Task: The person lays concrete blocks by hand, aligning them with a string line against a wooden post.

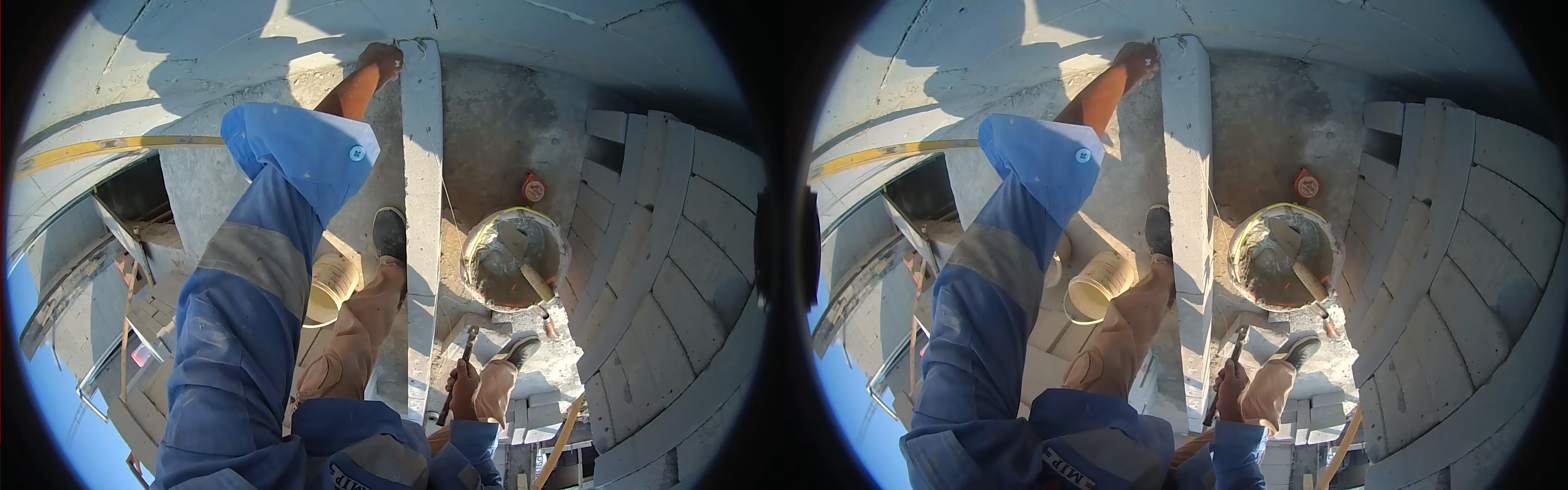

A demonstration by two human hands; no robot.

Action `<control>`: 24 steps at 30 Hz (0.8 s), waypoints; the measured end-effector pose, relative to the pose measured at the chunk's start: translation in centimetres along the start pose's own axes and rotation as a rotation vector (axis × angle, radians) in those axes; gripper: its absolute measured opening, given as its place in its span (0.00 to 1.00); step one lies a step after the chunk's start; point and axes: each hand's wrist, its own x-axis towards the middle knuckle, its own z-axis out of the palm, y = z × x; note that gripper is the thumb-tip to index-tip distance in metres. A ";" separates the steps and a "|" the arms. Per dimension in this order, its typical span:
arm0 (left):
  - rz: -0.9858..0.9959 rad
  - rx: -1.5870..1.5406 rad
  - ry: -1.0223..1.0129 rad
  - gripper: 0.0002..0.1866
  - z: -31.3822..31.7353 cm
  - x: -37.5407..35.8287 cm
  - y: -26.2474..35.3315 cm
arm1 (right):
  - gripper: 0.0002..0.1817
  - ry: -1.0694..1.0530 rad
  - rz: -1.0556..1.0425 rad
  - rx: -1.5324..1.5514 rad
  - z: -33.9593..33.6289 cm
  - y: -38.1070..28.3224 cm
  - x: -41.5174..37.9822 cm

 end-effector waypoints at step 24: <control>-0.537 -1.259 0.146 0.10 0.1 -14.1 10.3 | 0.11 -0.036 0.003 0.015 2.6 -2.8 0.1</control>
